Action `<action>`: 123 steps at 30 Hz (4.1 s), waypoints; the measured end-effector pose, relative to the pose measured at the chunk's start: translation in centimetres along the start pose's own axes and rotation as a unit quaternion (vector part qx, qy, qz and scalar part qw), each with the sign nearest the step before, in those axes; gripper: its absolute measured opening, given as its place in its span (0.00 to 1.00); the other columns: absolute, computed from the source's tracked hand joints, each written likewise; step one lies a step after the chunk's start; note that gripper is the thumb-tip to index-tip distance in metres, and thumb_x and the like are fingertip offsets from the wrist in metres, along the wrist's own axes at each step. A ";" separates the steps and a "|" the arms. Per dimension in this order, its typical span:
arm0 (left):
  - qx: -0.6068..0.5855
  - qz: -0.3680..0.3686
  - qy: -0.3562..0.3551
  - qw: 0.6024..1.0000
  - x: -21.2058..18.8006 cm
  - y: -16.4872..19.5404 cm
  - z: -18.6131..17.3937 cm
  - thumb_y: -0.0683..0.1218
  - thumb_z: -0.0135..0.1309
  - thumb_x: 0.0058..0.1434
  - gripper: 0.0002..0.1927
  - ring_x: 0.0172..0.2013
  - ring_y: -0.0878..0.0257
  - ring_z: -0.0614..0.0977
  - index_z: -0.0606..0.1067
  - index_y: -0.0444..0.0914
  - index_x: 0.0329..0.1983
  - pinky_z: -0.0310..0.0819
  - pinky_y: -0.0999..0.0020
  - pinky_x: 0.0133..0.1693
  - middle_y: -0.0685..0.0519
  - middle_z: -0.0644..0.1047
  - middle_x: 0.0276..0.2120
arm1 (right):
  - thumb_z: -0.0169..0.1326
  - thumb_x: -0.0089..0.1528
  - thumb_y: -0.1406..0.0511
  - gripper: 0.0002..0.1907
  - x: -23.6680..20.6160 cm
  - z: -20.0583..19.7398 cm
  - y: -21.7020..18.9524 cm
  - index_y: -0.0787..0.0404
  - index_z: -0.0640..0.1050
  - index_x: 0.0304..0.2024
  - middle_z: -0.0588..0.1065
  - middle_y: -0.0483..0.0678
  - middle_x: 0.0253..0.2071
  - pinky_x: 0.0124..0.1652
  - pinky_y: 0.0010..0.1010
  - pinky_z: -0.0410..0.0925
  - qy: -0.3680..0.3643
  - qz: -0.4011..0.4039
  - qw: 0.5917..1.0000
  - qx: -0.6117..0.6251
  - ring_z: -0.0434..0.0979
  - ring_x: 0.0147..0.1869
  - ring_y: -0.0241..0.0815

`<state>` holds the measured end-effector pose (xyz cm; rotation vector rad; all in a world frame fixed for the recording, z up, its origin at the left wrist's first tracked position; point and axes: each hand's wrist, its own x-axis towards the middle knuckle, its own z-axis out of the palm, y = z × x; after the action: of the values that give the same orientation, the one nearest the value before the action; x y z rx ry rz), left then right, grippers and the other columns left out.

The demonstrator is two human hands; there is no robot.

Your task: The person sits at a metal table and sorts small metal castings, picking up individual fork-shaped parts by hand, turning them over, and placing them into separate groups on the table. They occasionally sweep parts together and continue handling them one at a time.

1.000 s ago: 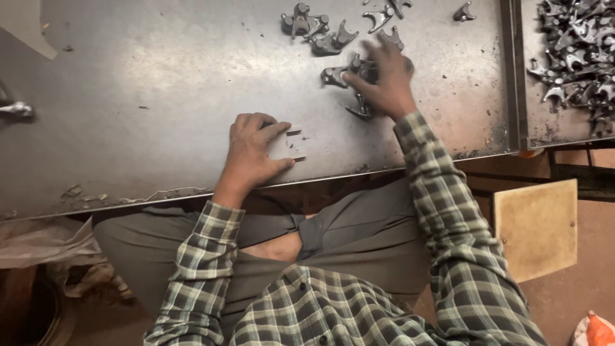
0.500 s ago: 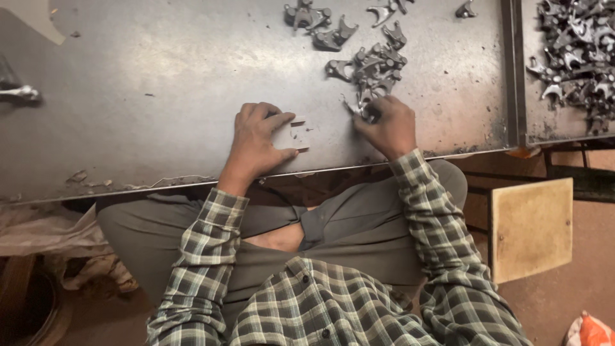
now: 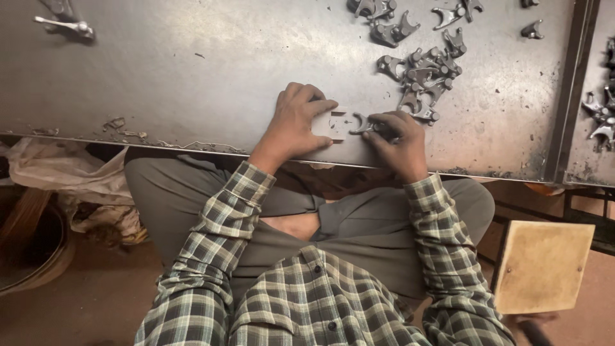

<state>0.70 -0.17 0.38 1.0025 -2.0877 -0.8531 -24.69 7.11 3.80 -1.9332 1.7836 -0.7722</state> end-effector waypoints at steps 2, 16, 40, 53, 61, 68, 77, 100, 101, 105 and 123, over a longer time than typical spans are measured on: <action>0.001 0.000 -0.003 1.000 0.0 0.0 0.0 0.50 0.74 0.36 0.34 0.54 0.51 0.70 0.82 0.44 0.51 0.63 0.54 0.59 0.53 0.75 0.48 | 0.68 0.59 0.66 0.16 -0.1 0.6 -0.4 0.61 0.83 0.49 0.78 0.50 0.42 0.40 0.30 0.73 -0.009 0.002 1.000 0.010 0.79 0.39 0.41; -0.008 -0.005 -0.012 1.000 -0.1 -0.2 0.0 0.49 0.73 0.36 0.34 0.55 0.50 0.70 0.82 0.44 0.53 0.63 0.54 0.59 0.53 0.75 0.50 | 0.54 0.66 0.74 0.10 0.9 0.5 2.9 0.62 0.79 0.49 0.74 0.49 0.52 0.53 0.30 0.78 0.071 0.010 0.960 0.271 0.82 0.54 0.39; 0.097 0.012 -0.047 0.994 -0.9 -1.1 -1.3 0.54 0.73 0.42 0.35 0.58 0.45 0.68 0.82 0.44 0.57 0.64 0.51 0.62 0.48 0.75 0.53 | 0.62 0.62 0.68 0.23 1.7 2.5 3.1 0.59 0.70 0.58 0.79 0.52 0.47 0.44 0.26 0.73 0.011 0.185 0.852 0.490 0.78 0.47 0.34; 0.109 -0.005 -0.061 0.992 -0.9 -1.2 -1.4 0.56 0.73 0.42 0.36 0.58 0.46 0.67 0.82 0.44 0.57 0.64 0.51 0.63 0.48 0.75 0.53 | 0.58 0.63 0.62 0.18 1.7 1.0 0.9 0.48 0.79 0.57 0.74 0.48 0.54 0.50 0.35 0.74 -0.007 0.019 1.000 -0.004 0.81 0.51 0.47; 0.115 -0.014 -0.068 0.991 -0.9 -1.3 -1.4 0.57 0.73 0.41 0.37 0.59 0.46 0.67 0.82 0.44 0.57 0.64 0.50 0.63 0.48 0.75 0.53 | 0.62 0.62 0.56 0.13 2.0 0.3 1.2 0.49 0.81 0.47 0.78 0.42 0.45 0.46 0.36 0.74 -0.011 0.082 0.992 -0.098 0.82 0.46 0.43; 0.117 -0.019 -0.072 0.990 -0.8 -1.4 -1.4 0.56 0.73 0.41 0.37 0.60 0.46 0.67 0.82 0.45 0.58 0.64 0.50 0.63 0.48 0.75 0.53 | 0.62 0.59 0.61 0.17 2.0 0.0 1.6 0.52 0.81 0.51 0.78 0.47 0.48 0.44 0.34 0.74 -0.011 -0.031 0.999 0.017 0.82 0.45 0.45; 0.123 -0.009 -0.066 0.990 -0.9 -1.7 -1.4 0.55 0.73 0.42 0.35 0.60 0.46 0.67 0.82 0.46 0.56 0.63 0.51 0.65 0.48 0.76 0.51 | 0.67 0.58 0.56 0.18 1.5 0.6 1.1 0.56 0.82 0.47 0.78 0.47 0.44 0.43 0.35 0.74 -0.046 0.040 0.998 0.001 0.83 0.44 0.45; 0.040 0.039 -0.010 0.998 -0.7 -1.0 -0.4 0.53 0.75 0.37 0.38 0.54 0.45 0.70 0.81 0.39 0.55 0.62 0.50 0.59 0.45 0.74 0.50 | 0.68 0.59 0.62 0.17 0.4 1.8 -0.5 0.60 0.82 0.49 0.77 0.52 0.45 0.43 0.38 0.73 0.005 -0.008 1.000 0.015 0.81 0.44 0.51; 0.041 0.031 -0.012 0.999 -0.6 -0.7 -0.5 0.52 0.75 0.37 0.38 0.54 0.46 0.70 0.81 0.39 0.55 0.63 0.51 0.59 0.46 0.74 0.50 | 0.68 0.58 0.62 0.17 0.4 1.8 -0.7 0.60 0.83 0.48 0.77 0.52 0.45 0.42 0.37 0.73 0.007 -0.005 1.000 0.016 0.81 0.43 0.50; 0.027 0.014 -0.016 0.999 -0.4 0.2 -0.9 0.51 0.75 0.37 0.38 0.54 0.47 0.70 0.81 0.40 0.55 0.63 0.53 0.59 0.48 0.74 0.50 | 0.68 0.58 0.63 0.17 0.7 1.5 -1.3 0.62 0.83 0.48 0.78 0.53 0.45 0.41 0.36 0.73 0.004 -0.010 1.000 0.004 0.81 0.41 0.49; 0.026 -0.012 -0.036 0.999 -0.3 0.4 -0.4 0.49 0.76 0.36 0.37 0.57 0.49 0.68 0.81 0.43 0.54 0.62 0.54 0.61 0.52 0.73 0.52 | 0.65 0.60 0.66 0.17 0.8 -4.1 1.4 0.60 0.78 0.51 0.77 0.44 0.45 0.34 0.23 0.72 -0.033 0.189 0.902 0.388 0.77 0.42 0.34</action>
<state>1.00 0.20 0.87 1.0411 -2.1717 -0.8629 -28.34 6.43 6.12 -1.0427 1.4182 -1.0444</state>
